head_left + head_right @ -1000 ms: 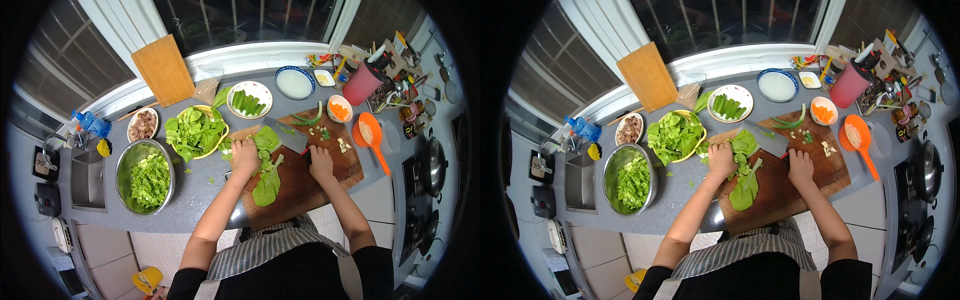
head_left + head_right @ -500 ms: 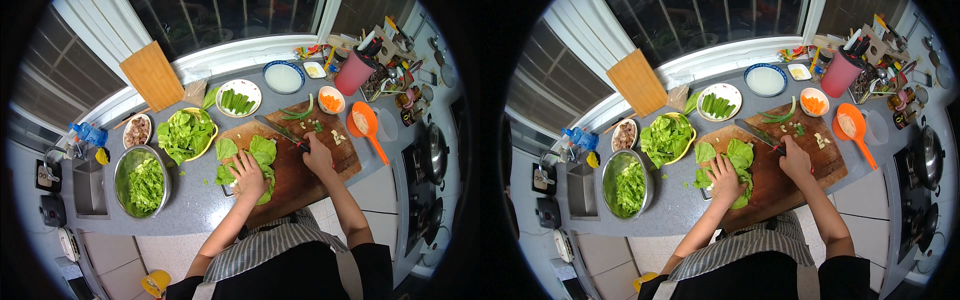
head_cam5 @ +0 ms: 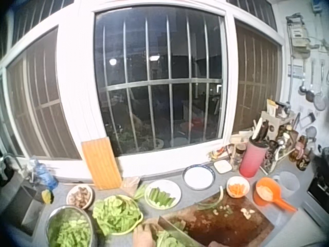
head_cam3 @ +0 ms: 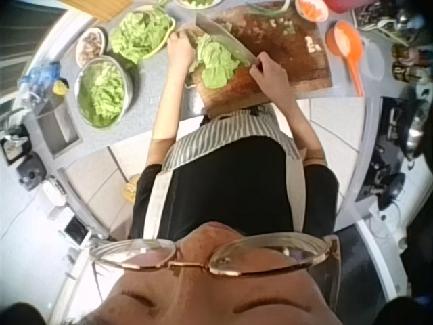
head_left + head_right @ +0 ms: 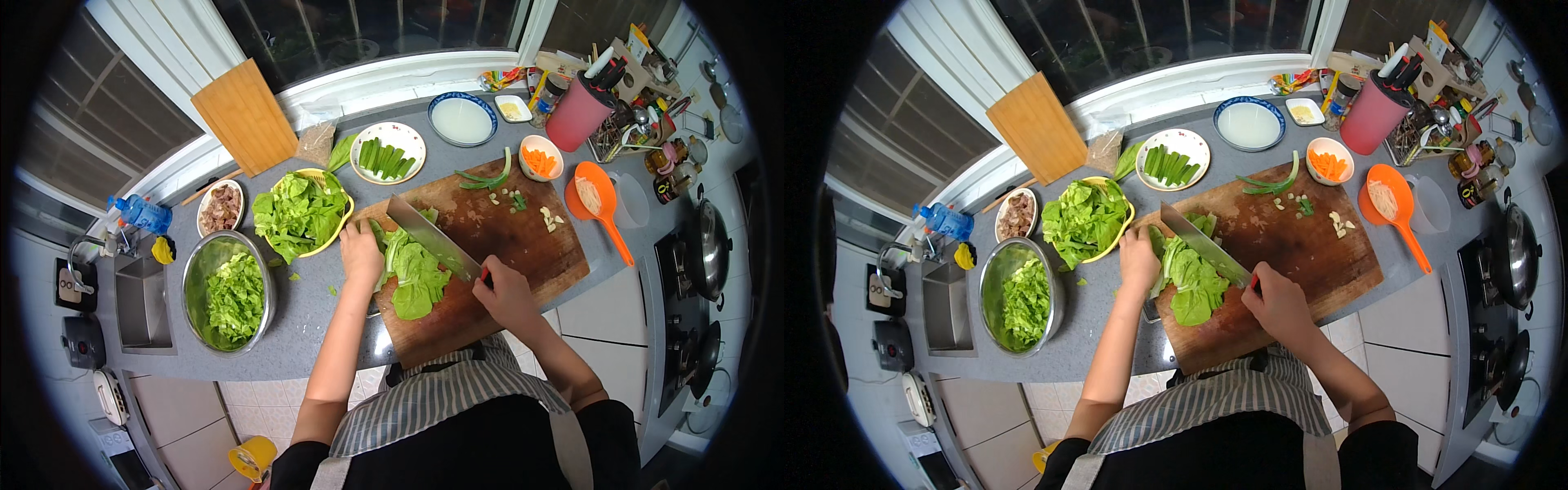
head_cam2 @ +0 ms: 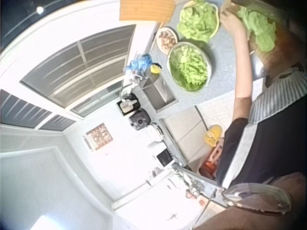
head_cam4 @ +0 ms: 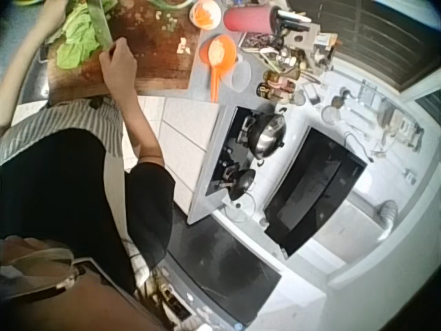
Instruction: The person chops lettuce leaves on a wooden cutting board using a knife and places the chopped pieces into a metal bowl. The person then washes the cutting board and knife at the sink.
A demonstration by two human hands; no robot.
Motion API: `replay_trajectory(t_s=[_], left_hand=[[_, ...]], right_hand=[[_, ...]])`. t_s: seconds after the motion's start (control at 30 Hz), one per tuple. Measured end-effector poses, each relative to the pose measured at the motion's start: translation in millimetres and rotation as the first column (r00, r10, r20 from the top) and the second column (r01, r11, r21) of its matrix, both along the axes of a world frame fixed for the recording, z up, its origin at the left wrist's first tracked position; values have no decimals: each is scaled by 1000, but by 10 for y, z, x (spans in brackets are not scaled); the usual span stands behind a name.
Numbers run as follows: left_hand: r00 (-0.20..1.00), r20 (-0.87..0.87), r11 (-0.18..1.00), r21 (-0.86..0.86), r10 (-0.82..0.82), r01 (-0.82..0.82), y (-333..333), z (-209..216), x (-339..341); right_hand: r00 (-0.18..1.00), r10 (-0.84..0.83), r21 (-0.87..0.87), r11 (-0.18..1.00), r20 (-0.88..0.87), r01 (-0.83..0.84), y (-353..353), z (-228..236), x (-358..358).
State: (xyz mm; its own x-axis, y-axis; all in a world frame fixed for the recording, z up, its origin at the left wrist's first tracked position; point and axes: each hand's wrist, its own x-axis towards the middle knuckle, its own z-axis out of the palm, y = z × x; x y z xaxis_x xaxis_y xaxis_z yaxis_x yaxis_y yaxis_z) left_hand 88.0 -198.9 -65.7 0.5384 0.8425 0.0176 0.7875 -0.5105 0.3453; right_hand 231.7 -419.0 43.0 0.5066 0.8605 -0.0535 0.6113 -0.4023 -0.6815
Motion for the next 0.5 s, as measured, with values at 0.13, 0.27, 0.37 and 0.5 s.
replay_trajectory(t_s=[0.13, 0.27, 0.37, 0.5], left_hand=[[993, 109, 997, 61, 36, -42, 16, -85, -22], [929, 363, 991, -134, 70, -22, -81, 122, -76], [928, 371, 991, -109, -35, 81, -438, 63, -60], [965, 259, 986, 169, -49, 5, -823, 72, -21]], right_hand=[[1000, -9, -22, 1000, -23, 8, -38, -33, -20], [998, -60, 2, 998, -7, 60, -59, -41, 40], [999, -32, -22, 999, 16, 32, -41, 18, 33], [996, 49, -95, 995, 71, -42, 16, 100, -75]])
